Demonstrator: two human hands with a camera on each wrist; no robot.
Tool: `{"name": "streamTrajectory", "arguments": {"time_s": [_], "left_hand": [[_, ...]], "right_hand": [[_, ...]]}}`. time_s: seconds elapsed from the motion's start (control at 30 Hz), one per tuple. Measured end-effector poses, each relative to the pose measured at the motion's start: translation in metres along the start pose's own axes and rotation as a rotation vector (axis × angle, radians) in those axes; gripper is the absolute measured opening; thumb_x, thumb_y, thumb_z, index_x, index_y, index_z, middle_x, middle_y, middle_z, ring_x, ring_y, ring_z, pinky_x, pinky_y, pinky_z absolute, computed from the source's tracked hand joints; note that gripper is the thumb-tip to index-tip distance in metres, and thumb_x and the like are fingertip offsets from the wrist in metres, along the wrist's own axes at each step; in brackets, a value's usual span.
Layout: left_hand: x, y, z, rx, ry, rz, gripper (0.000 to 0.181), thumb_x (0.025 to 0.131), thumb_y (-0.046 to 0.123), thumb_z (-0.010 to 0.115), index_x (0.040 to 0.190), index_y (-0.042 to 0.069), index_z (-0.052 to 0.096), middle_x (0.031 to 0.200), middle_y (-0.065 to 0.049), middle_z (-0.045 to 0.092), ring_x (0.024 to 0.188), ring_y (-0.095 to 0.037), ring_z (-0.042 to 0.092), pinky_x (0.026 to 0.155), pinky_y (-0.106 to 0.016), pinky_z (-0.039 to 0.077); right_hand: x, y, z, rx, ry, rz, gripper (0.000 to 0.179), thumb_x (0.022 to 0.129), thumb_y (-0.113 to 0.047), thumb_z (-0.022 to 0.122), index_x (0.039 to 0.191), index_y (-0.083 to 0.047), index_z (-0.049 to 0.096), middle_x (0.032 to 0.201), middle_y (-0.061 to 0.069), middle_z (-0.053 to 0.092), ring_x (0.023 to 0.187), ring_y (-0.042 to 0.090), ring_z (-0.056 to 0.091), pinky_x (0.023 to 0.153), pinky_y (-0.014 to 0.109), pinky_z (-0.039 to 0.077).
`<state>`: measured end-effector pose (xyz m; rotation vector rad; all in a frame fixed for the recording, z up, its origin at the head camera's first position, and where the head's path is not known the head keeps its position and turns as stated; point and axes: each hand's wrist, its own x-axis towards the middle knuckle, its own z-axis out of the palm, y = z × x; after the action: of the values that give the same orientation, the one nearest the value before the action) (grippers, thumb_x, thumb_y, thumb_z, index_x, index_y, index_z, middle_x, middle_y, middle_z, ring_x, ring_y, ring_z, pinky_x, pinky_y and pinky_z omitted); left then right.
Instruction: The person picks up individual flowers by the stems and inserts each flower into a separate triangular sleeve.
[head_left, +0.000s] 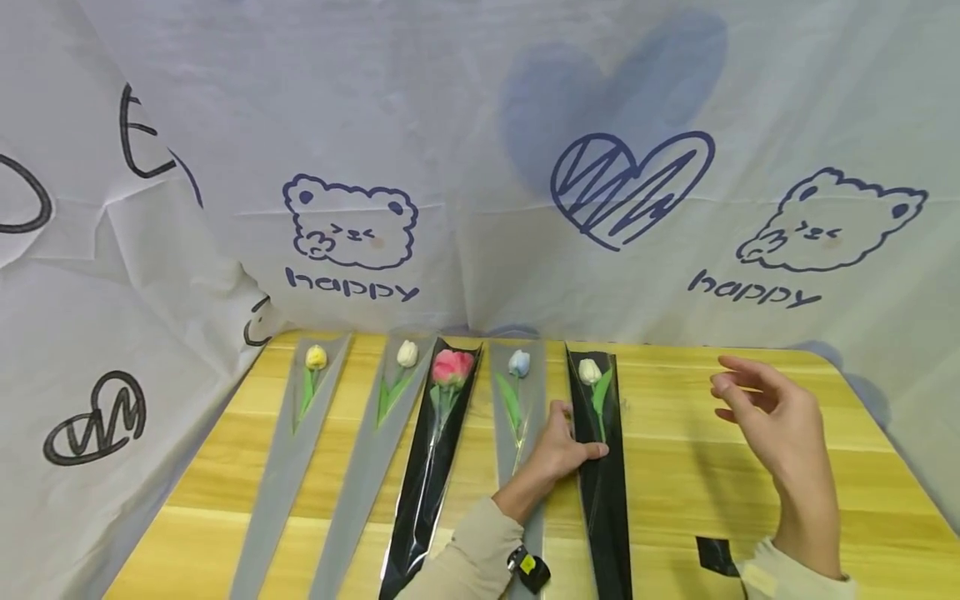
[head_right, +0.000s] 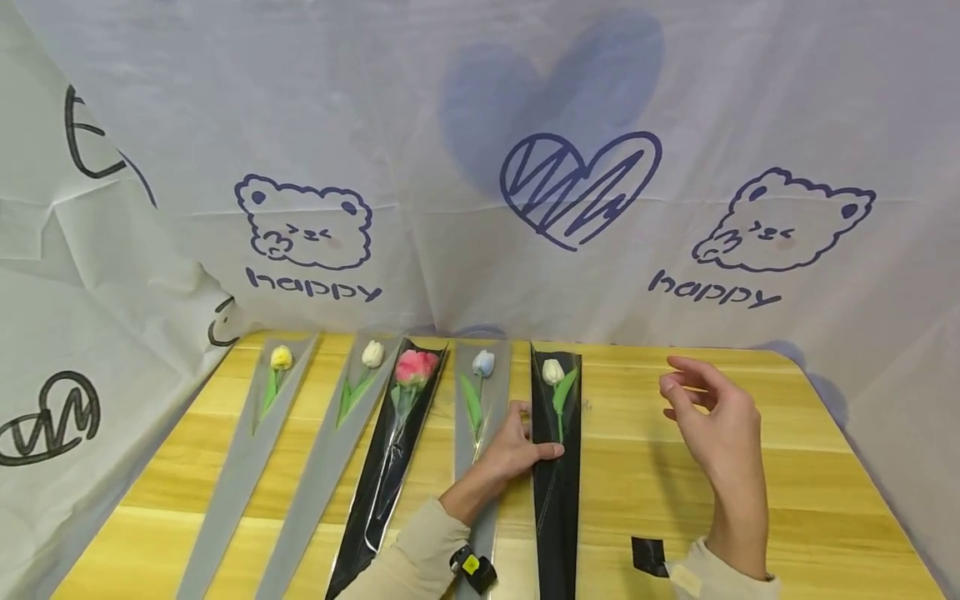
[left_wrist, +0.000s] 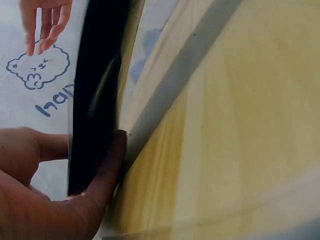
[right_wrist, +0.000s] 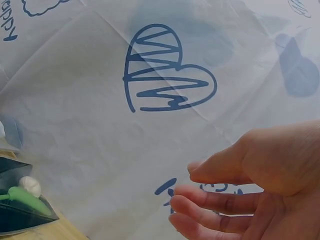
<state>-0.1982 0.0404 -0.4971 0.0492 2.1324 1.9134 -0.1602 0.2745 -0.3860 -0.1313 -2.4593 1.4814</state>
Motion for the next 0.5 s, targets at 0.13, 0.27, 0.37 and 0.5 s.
{"name": "streamTrajectory", "arguments": {"time_s": [0.13, 0.27, 0.37, 0.5], "left_hand": [[-0.002, 0.004, -0.004, 0.073, -0.053, -0.03, 0.06, 0.087, 0.006, 0.081, 0.133, 0.003, 0.043, 0.081, -0.006, 0.051, 0.058, -0.016, 0.048, 0.055, -0.027, 0.041], [-0.006, 0.01, -0.013, 0.219, -0.114, -0.021, 0.064, 0.097, 0.017, 0.073, 0.148, -0.004, 0.04, 0.066, -0.007, 0.057, 0.047, -0.015, 0.048, 0.047, -0.026, 0.04], [-0.007, 0.02, -0.025, 0.379, -0.111, 0.032, 0.058, 0.102, 0.021, 0.066, 0.148, -0.008, 0.045, 0.064, -0.009, 0.065, 0.044, -0.016, 0.052, 0.046, -0.027, 0.041], [-0.009, 0.039, -0.048, 0.504, -0.106, 0.11, 0.038, 0.106, 0.02, 0.06, 0.134, -0.006, 0.062, 0.091, -0.012, 0.074, 0.062, -0.016, 0.063, 0.055, -0.027, 0.048]], "right_hand": [[-0.003, 0.005, -0.004, -0.011, -0.009, 0.016, 0.044, 0.103, -0.019, 0.065, 0.138, 0.006, 0.057, 0.099, -0.018, 0.066, 0.084, -0.004, 0.067, 0.072, 0.02, 0.057], [-0.006, 0.011, -0.005, -0.048, -0.014, 0.031, 0.044, 0.103, -0.02, 0.065, 0.138, 0.005, 0.058, 0.106, -0.004, 0.068, 0.083, -0.005, 0.066, 0.07, 0.02, 0.057], [-0.004, 0.012, -0.002, -0.092, -0.018, 0.008, 0.043, 0.103, -0.021, 0.064, 0.137, 0.004, 0.06, 0.116, 0.015, 0.067, 0.082, -0.009, 0.063, 0.069, 0.018, 0.057], [-0.001, 0.008, 0.005, -0.123, -0.002, -0.068, 0.041, 0.104, -0.021, 0.064, 0.137, 0.002, 0.061, 0.119, 0.02, 0.066, 0.084, -0.013, 0.059, 0.069, 0.015, 0.055]]}}
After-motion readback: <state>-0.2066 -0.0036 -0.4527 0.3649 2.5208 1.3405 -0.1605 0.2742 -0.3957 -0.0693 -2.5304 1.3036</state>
